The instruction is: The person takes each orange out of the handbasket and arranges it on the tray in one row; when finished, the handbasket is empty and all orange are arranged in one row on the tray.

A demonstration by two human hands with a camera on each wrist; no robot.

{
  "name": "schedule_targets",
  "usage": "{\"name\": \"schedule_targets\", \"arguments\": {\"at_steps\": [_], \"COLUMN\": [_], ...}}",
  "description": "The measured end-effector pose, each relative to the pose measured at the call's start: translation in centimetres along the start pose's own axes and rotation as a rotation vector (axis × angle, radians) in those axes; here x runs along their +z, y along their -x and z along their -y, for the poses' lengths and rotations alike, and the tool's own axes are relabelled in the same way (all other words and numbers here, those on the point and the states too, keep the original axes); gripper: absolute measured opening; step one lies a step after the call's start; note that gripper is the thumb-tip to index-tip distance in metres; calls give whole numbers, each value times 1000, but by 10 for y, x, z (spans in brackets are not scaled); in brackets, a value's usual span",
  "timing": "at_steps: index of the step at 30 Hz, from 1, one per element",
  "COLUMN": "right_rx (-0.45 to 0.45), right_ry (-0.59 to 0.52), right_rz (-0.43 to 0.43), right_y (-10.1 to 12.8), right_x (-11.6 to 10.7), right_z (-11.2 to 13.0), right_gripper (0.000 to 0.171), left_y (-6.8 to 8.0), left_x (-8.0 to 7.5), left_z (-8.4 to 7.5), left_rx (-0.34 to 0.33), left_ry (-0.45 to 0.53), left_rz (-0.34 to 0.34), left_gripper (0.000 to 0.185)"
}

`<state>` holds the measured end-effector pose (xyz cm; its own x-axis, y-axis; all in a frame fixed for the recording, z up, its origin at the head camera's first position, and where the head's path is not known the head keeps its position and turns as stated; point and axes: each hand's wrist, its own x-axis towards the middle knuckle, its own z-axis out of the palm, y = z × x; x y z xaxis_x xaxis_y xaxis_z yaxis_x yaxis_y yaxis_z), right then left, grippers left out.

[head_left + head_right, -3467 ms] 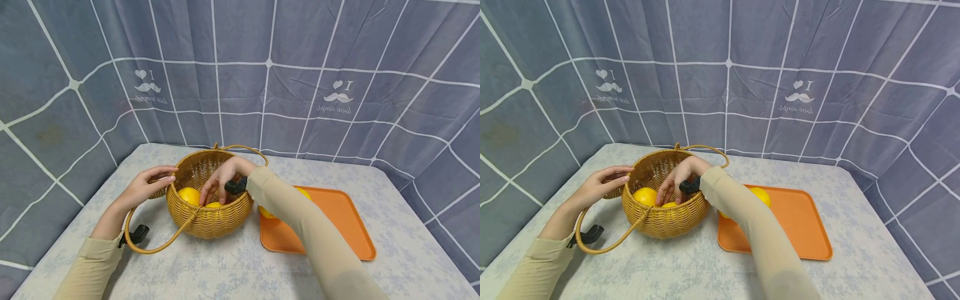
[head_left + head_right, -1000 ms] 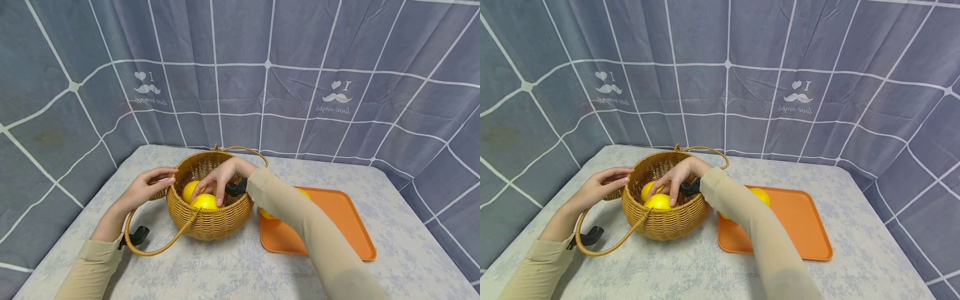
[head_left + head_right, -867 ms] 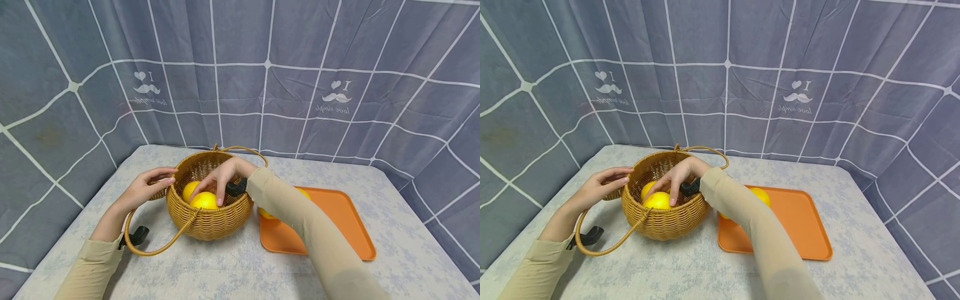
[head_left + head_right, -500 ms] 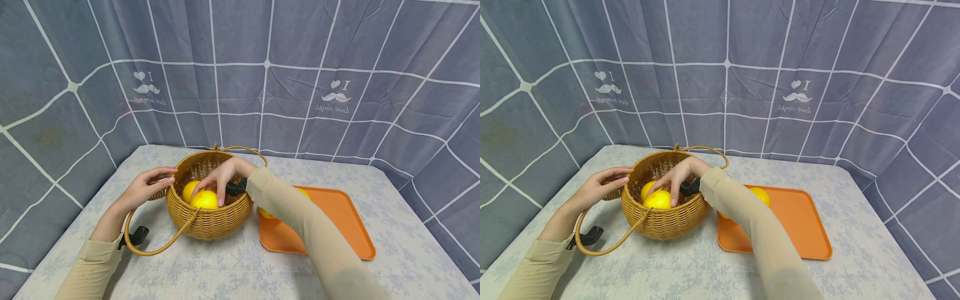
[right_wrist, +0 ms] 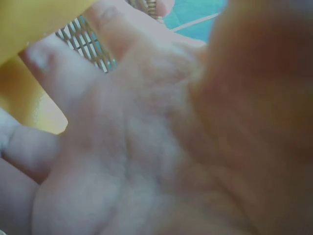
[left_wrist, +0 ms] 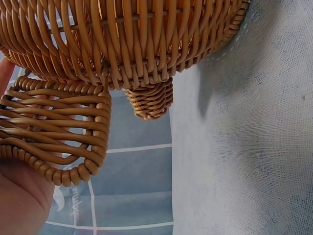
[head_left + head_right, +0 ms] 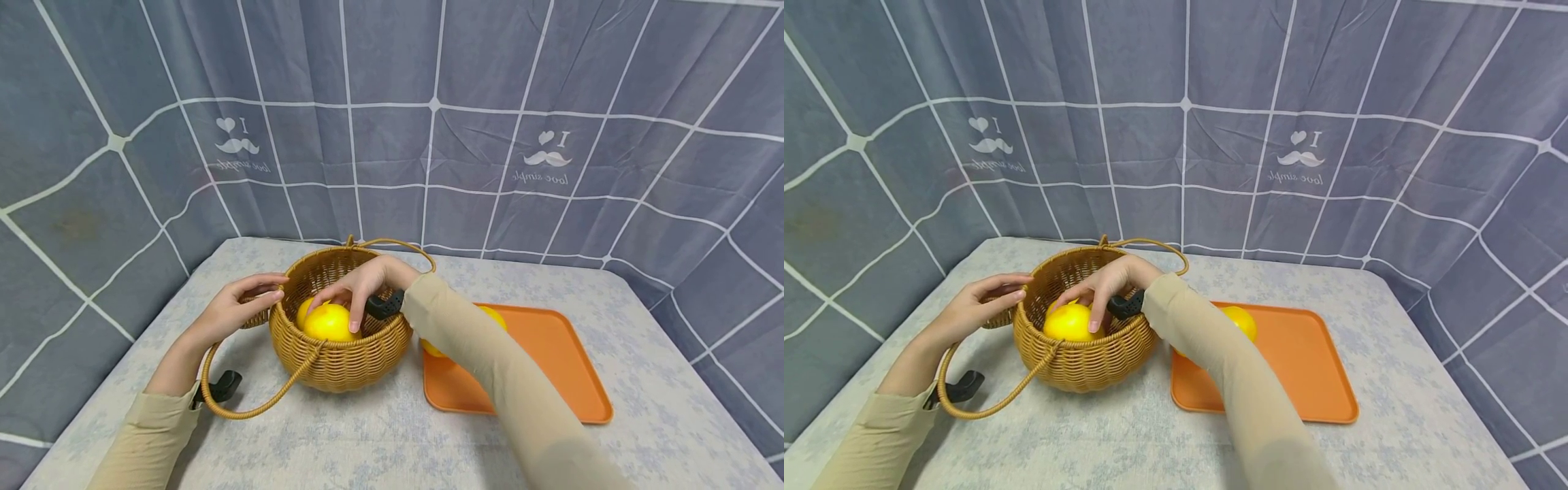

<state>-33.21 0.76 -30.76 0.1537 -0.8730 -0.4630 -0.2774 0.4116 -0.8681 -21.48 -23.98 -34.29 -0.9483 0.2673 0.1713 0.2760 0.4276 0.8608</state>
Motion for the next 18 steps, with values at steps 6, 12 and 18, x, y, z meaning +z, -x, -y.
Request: {"name": "schedule_targets", "arguments": {"at_steps": [6,12,18], "right_rx": [-66,-178,-332], "right_ry": [-40,-107,-162], "right_rz": [-8,-76,-200], "right_y": [2,12,36], "right_x": [-3,-3,-1], "right_z": [2,7,12], "right_gripper": [82,84,95], "left_y": [1,2,1], "left_x": [-1,-1,-2], "left_z": [0,0,1], "left_rx": [-7,-16,-8], "left_ry": [-3,-1,6], "left_rz": [1,7,8], "left_gripper": [41,41,40]}}
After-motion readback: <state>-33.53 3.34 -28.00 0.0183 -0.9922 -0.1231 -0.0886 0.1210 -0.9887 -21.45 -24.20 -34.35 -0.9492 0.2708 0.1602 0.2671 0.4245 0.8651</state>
